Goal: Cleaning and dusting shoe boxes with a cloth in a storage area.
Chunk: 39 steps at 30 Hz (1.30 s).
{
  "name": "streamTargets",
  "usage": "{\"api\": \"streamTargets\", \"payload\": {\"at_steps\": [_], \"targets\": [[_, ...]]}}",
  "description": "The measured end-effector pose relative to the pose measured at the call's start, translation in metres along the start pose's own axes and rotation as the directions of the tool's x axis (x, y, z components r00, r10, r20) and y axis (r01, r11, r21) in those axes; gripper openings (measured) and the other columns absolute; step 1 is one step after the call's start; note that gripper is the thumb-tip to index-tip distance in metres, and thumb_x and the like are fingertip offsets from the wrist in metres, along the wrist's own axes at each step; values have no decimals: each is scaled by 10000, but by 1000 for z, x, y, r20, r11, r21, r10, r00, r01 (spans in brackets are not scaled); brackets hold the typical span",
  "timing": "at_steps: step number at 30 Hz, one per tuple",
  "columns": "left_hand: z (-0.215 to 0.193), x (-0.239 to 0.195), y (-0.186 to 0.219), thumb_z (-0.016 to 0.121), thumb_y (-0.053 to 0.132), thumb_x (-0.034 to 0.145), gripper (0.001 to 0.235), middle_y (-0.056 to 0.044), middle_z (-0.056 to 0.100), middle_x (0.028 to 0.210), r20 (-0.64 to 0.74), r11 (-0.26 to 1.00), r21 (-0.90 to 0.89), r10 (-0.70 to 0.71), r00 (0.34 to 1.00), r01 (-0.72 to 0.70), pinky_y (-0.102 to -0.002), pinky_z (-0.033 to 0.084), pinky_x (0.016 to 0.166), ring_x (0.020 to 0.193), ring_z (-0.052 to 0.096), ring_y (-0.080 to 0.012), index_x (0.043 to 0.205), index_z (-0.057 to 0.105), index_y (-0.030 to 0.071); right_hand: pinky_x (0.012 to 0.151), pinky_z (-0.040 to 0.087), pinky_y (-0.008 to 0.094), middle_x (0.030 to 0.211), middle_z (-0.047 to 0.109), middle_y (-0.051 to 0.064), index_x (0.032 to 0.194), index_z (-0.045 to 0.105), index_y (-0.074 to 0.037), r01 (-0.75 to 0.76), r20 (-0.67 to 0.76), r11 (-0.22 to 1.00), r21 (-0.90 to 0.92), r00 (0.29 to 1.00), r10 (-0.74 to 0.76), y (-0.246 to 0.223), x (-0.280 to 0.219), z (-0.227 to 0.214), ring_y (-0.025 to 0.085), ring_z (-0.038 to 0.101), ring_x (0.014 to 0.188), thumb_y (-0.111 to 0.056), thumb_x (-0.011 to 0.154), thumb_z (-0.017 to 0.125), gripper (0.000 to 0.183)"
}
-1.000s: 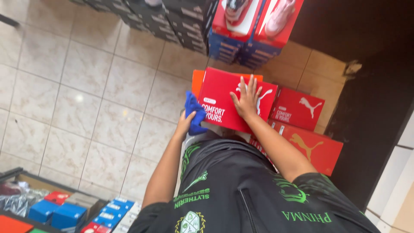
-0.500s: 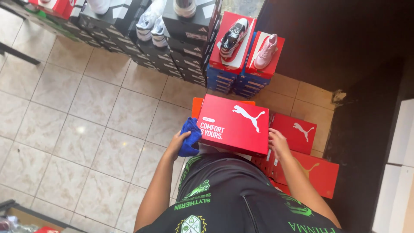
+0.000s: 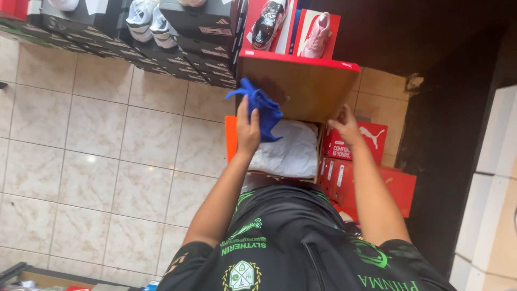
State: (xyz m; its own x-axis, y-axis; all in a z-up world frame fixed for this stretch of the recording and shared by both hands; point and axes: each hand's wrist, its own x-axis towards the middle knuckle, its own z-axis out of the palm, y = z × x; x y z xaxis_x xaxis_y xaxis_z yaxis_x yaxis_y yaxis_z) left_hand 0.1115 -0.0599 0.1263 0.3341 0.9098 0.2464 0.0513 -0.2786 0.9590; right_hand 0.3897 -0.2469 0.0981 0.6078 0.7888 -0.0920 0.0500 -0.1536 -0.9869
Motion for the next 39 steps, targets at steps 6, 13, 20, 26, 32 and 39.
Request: {"api": "streamTargets", "payload": {"at_steps": [6, 13, 20, 26, 32, 39], "targets": [[160, 2, -46, 682, 452, 937, 660, -215, 316, 1651, 184, 672, 710, 111, 977, -210, -723, 225, 1173, 1514, 295, -484, 1529, 502, 222, 1126, 440, 483, 1425, 544, 140, 1511, 400, -116, -44, -86, 986, 163, 995, 58, 90, 51, 4, 312, 537, 1314, 142, 756, 640, 833], [179, 16, -86, 639, 387, 890, 590, -71, 435, 1600, 346, 546, 667, 375, 860, -507, -651, 216, 1188, 1481, 389, -348, 1468, 554, 304, 995, 549, 400, 1348, 611, 75, 1473, 478, -176, -189, 30, 933, 306, 982, 189, 95, 54, -7, 244, 622, 1196, 190, 664, 546, 890], [143, 68, -115, 683, 440, 878, 551, -92, 536, 1510, 89, 472, 864, 200, 976, -175, -612, 309, 1132, 1389, 481, -370, 1386, 638, 234, 984, 563, 444, 1338, 653, 84, 1431, 533, -191, -309, 110, 890, 337, 951, 288, 91, 55, -7, 264, 656, 1179, 150, 706, 548, 801], [252, 34, -82, 672, 328, 769, 596, -80, 585, 1460, 387, 551, 620, 405, 829, -559, -570, 377, 1110, 1343, 550, -349, 1357, 642, 239, 943, 593, 398, 1216, 714, 62, 1349, 618, -185, -352, 139, 855, 382, 936, 323, 153, 63, -14, 229, 693, 1090, 154, 675, 556, 757], [167, 72, -117, 671, 331, 778, 574, -86, 609, 1421, 269, 501, 757, 348, 898, -420, -587, 397, 1046, 1297, 574, -338, 1346, 666, 252, 985, 559, 445, 1300, 673, 92, 1428, 554, -166, -354, 164, 839, 414, 935, 314, 112, 53, -18, 269, 671, 1151, 158, 693, 549, 803], [169, 75, -110, 667, 318, 800, 522, -116, 628, 1383, 97, 502, 836, 261, 960, -221, -583, 383, 1048, 1266, 577, -377, 1309, 690, 206, 1040, 526, 434, 1349, 641, 40, 1383, 522, -225, -349, 162, 863, 365, 937, 311, 63, 44, -6, 225, 638, 1197, 143, 676, 543, 797]]}}
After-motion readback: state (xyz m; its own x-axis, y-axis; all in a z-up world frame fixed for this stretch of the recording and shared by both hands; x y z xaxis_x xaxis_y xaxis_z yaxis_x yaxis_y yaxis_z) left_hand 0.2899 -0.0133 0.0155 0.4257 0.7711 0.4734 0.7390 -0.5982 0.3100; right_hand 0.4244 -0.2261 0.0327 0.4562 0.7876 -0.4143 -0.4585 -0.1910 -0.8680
